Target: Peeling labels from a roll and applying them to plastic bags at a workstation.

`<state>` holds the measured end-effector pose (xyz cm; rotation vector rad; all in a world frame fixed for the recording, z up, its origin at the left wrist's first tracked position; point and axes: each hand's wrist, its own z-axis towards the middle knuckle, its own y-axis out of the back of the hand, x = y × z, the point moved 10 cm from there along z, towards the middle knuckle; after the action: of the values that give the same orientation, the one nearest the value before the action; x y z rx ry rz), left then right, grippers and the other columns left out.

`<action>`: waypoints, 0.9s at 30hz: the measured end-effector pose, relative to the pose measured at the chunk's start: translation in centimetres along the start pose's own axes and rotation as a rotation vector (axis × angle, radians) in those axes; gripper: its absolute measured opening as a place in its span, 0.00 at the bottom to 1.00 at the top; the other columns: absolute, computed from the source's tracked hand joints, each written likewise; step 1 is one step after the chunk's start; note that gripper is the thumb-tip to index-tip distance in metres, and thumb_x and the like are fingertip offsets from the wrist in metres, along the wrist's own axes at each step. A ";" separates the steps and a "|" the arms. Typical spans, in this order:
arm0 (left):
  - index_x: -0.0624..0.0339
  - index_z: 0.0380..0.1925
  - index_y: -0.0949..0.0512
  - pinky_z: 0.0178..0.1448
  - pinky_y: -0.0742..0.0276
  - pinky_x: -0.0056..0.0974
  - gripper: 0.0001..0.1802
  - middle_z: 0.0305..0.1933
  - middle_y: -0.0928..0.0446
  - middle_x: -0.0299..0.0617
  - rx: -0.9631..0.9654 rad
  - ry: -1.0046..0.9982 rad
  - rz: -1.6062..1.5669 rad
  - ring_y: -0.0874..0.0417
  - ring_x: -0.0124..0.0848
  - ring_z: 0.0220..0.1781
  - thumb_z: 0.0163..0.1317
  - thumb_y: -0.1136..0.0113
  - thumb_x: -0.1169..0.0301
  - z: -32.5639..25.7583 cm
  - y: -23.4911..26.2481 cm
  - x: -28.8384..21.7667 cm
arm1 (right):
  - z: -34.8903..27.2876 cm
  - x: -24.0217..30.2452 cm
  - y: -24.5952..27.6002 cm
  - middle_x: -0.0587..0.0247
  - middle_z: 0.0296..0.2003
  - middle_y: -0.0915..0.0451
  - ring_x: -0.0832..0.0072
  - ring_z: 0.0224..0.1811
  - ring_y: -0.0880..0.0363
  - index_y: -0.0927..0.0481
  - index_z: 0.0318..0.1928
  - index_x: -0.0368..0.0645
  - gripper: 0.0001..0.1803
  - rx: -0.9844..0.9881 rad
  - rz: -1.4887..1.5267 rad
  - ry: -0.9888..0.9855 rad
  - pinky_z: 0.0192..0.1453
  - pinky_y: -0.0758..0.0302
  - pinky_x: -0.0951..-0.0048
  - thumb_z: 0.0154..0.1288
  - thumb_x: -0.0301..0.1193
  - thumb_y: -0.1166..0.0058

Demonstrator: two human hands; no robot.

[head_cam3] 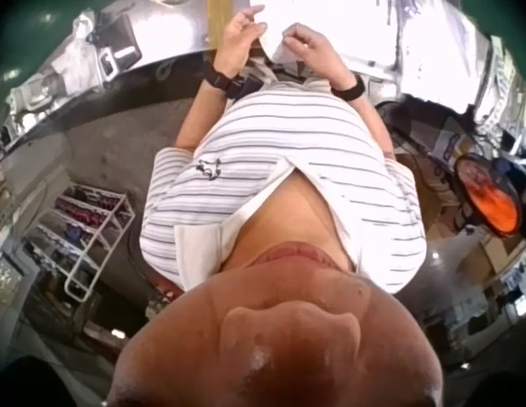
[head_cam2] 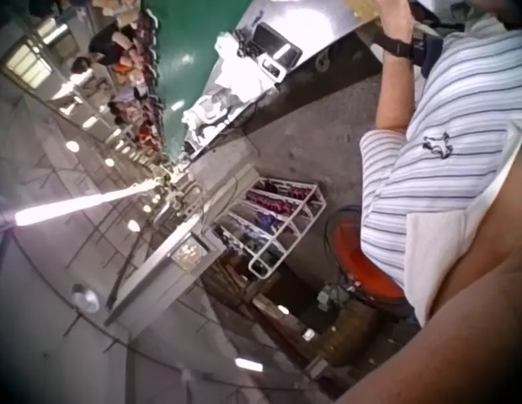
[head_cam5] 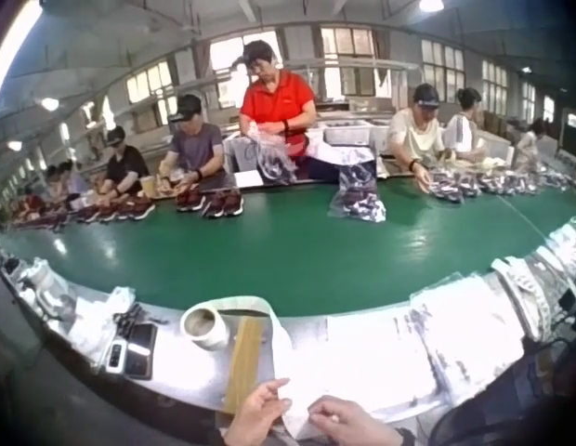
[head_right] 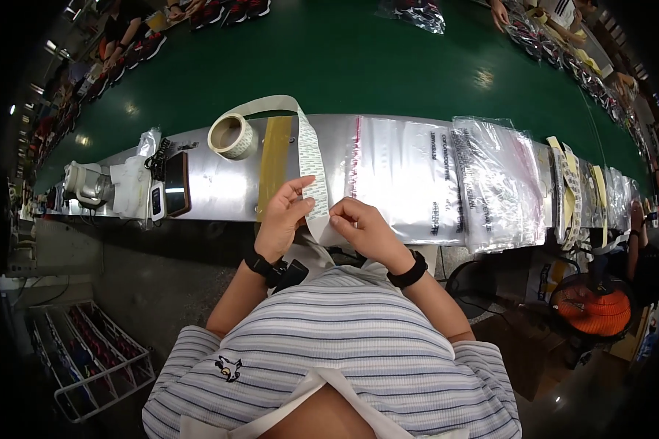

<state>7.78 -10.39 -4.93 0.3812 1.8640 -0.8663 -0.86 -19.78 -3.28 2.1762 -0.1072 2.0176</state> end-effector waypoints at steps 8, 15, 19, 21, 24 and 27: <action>0.67 0.38 0.24 0.40 0.26 0.33 0.09 0.36 0.24 0.44 -0.012 -0.220 0.581 0.22 0.30 0.35 0.61 0.42 0.71 -3.2 -1.1 -1.4 | 0.9 2.7 0.0 0.63 0.28 0.28 0.76 0.30 0.29 0.22 0.37 0.38 0.04 -0.103 -0.209 0.172 0.34 0.32 0.76 0.61 0.22 0.47; 0.67 0.38 0.23 0.37 0.28 0.26 0.09 0.33 0.22 0.36 -0.064 -0.196 0.492 0.24 0.19 0.33 0.63 0.43 0.72 -2.0 -0.5 -0.7 | 0.5 3.2 0.4 0.62 0.26 0.27 0.71 0.26 0.28 0.20 0.37 0.40 0.05 -0.194 -0.390 0.205 0.31 0.31 0.74 0.59 0.24 0.45; 0.68 0.38 0.23 0.38 0.28 0.26 0.09 0.34 0.22 0.36 -0.093 -0.108 0.163 0.24 0.19 0.34 0.65 0.46 0.71 -1.3 0.7 0.1 | 0.2 3.4 0.5 0.61 0.26 0.26 0.70 0.25 0.27 0.21 0.36 0.40 0.05 -0.222 -0.496 0.255 0.31 0.30 0.73 0.59 0.24 0.45; 0.67 0.39 0.23 0.40 0.28 0.26 0.10 0.36 0.21 0.35 -0.037 -0.090 0.316 0.23 0.19 0.36 0.67 0.48 0.70 -1.1 0.3 -0.5 | 0.3 2.5 0.7 0.59 0.28 0.25 0.61 0.29 0.24 0.21 0.33 0.42 0.05 -0.212 -0.401 0.165 0.33 0.28 0.66 0.58 0.29 0.45; 0.66 0.39 0.23 0.43 0.27 0.26 0.09 0.35 0.21 0.35 0.023 -0.074 0.393 0.23 0.19 0.37 0.64 0.44 0.71 -1.6 -0.7 0.3 | 0.5 2.4 0.4 0.58 0.28 0.25 0.61 0.29 0.24 0.21 0.32 0.41 0.05 -0.209 -0.377 0.154 0.33 0.28 0.65 0.58 0.29 0.46; 0.66 0.37 0.23 0.40 0.28 0.25 0.08 0.33 0.22 0.34 -0.009 -0.091 0.332 0.25 0.18 0.35 0.62 0.41 0.73 -1.8 -0.7 0.0 | 0.4 3.0 0.5 0.58 0.28 0.25 0.61 0.29 0.24 0.22 0.31 0.41 0.06 -0.228 -0.442 0.134 0.34 0.28 0.65 0.58 0.30 0.45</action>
<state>6.17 -9.62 -4.24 0.6153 1.6599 -0.6386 -0.28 -20.14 -0.30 1.7373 0.1426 1.7912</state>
